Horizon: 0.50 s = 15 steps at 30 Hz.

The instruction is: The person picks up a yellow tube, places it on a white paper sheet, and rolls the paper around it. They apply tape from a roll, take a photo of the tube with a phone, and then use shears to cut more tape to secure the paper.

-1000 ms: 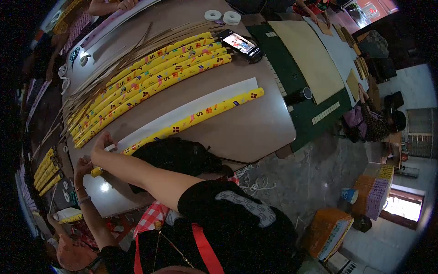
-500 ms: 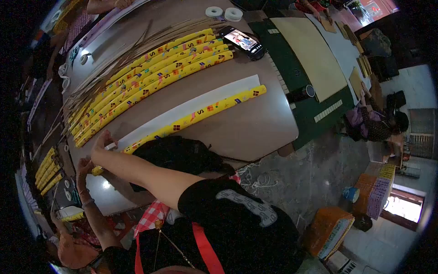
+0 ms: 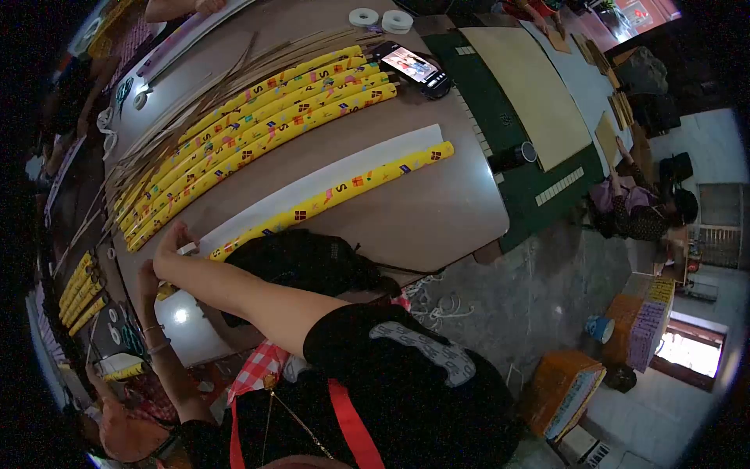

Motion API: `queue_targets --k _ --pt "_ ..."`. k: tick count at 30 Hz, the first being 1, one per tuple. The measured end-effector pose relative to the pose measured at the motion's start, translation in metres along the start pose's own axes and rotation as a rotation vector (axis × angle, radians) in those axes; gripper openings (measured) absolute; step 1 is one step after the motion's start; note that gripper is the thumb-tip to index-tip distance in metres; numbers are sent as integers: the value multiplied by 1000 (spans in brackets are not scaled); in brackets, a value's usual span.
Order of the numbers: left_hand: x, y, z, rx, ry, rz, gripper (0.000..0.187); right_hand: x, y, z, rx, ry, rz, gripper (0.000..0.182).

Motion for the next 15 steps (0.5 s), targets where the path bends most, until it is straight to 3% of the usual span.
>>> queue_targets --k 3,5,6,8,15 --pt "-1 -6 1 30 -172 -5 16 -1 5 -6 -7 -24 -48 38" --pt "-1 -9 27 -74 171 34 19 -4 5 -6 -13 -38 -78 39" --pt "-1 -9 21 -76 172 34 19 -5 5 -6 -17 -43 -93 39" --pt "-3 -5 -2 -37 -126 -4 19 -10 4 -4 -25 -53 -125 39" --pt "-7 -4 -1 -22 -100 -19 17 -16 5 -6 -46 -100 -236 39"
Point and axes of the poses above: each hand's wrist, its own y-axis away from the middle knuckle, its own x-axis out of the palm, z = x × y, the point moved 9 cm from there along -y, towards the middle knuckle, and after that the axes turned 7 degrees about y, right-handed, at the moved point
